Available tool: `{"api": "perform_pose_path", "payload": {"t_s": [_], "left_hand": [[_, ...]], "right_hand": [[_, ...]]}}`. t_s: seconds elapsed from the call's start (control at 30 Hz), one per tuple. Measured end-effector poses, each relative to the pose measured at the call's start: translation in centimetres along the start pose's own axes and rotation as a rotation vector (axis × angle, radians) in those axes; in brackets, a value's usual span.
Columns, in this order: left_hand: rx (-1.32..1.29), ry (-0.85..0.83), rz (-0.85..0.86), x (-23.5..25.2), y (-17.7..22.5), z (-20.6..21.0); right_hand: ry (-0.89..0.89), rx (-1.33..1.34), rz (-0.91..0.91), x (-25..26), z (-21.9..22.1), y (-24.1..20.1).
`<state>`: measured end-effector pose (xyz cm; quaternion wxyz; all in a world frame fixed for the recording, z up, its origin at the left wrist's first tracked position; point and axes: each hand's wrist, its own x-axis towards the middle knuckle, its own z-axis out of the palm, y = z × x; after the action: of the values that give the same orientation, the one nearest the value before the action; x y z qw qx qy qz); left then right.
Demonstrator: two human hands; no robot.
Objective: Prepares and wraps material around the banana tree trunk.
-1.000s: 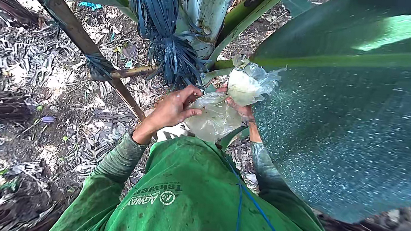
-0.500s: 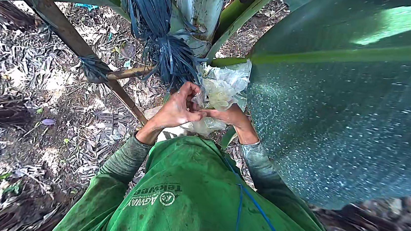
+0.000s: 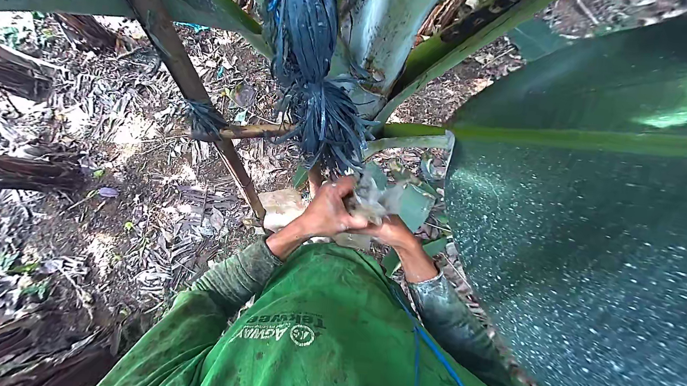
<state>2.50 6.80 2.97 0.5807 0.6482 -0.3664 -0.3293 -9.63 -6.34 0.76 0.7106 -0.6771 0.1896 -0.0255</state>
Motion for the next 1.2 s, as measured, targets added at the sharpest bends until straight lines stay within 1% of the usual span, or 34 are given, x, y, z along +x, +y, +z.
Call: {"api": "perform_pose_path", "payload": {"t_s": [0.03, 0.1, 0.17, 0.23, 0.3, 0.4, 0.47, 0.53, 0.57, 0.6, 0.63, 0.67, 0.7, 0.77, 0.8, 0.83, 0.87, 0.9, 0.93, 0.97, 1.0, 1.03, 1.07, 1.1, 1.17, 1.2], "left_hand": [[-0.005, -0.034, 0.068, -0.2, -0.2, 0.0], [-0.008, -0.105, 0.161, -0.6, -0.1, -0.1], [0.004, -0.159, 0.269, -0.6, -0.1, -0.2], [0.023, -0.201, 0.360, -0.5, -0.1, -0.3], [0.029, -0.229, 0.416, -0.4, 0.0, -0.4], [0.030, -0.215, 0.415, -0.3, 0.3, -0.9], [0.095, -0.202, 0.373, -0.3, 0.7, -1.3], [0.216, -0.272, 0.287, -0.2, 1.9, -2.4], [0.281, -0.337, 0.235, 0.0, 3.1, -3.4], [0.335, -0.391, 0.201, 0.2, 4.4, -4.7], [0.366, -0.408, 0.191, 0.4, 5.6, -6.1], [0.371, -0.366, 0.184, 0.4, 6.7, -7.5], [0.363, -0.236, 0.180, 0.4, 7.7, -8.8], [0.314, 0.188, 0.189, 0.4, 9.1, -10.5], [0.311, 0.394, 0.193, 0.6, 9.5, -11.1], [0.350, 0.563, 0.204, 1.2, 9.7, -11.8], [0.425, 0.684, 0.218, 2.2, 9.9, -12.6], [0.494, 0.740, 0.208, 2.9, 10.0, -13.1], [0.544, 0.753, 0.187, 3.2, 9.9, -13.1], [0.568, 0.727, 0.161, 2.9, 10.0, -12.7], [0.566, 0.698, 0.133, 2.8, 10.0, -12.5], [0.528, 0.680, 0.128, 2.8, 10.0, -12.5], [0.454, 0.673, 0.164, 3.2, 9.6, -12.9], [0.345, 0.662, 0.232, 3.9, 9.1, -13.7], [0.091, 0.584, 0.355, 3.7, 9.1, -14.8], [-0.011, 0.545, 0.382, 3.2, 9.3, -15.0]], "right_hand": [[0.023, 0.028, 0.035, -0.9, 0.3, 0.1], [0.071, -0.008, 0.092, -2.8, 0.9, -0.3], [0.110, 0.038, 0.151, -4.5, 1.1, -0.1], [0.140, 0.117, 0.203, -5.8, 0.9, 1.6], [0.131, 0.082, 0.222, -6.4, 0.7, 3.2], [0.056, 0.015, 0.235, -5.4, 0.9, 2.9], [-0.011, -0.041, 0.216, -4.0, 1.0, 2.9], [-0.020, -0.130, 0.177, -2.3, 1.2, 3.4], [-0.017, -0.205, 0.206, -1.8, 1.0, 3.3], [-0.027, -0.293, 0.276, -1.5, 0.6, 2.9], [-0.028, -0.374, 0.341, -1.3, 0.3, 2.0], [-0.015, -0.436, 0.378, -0.8, -0.1, 1.0], [0.030, -0.451, 0.367, -0.3, -0.6, 0.3], [0.180, -0.374, 0.116, 0.5, -2.0, -0.3], [0.239, -0.336, 0.048, 0.6, -2.5, -1.0], [0.288, -0.339, 0.048, 0.2, -2.9, -2.2], [0.339, -0.376, 0.057, -0.2, -3.0, -3.6], [0.396, -0.409, 0.106, -0.5, -2.9, -4.9], [0.430, -0.440, 0.191, -0.7, -3.0, -6.1], [0.436, -0.484, 0.259, -0.7, -3.7, -6.5], [0.445, -0.521, 0.208, -0.9, -5.4, -4.7], [0.561, -0.500, 0.009, -0.7, -7.3, -0.5], [0.611, -0.451, -0.028, -0.5, -8.6, 1.3], [0.654, -0.423, -0.015, -0.4, -8.9, 1.4], [0.704, -0.424, 0.061, -0.3, -7.6, -1.3], [0.721, -0.391, 0.078, -0.1, -6.5, -2.9]]}}
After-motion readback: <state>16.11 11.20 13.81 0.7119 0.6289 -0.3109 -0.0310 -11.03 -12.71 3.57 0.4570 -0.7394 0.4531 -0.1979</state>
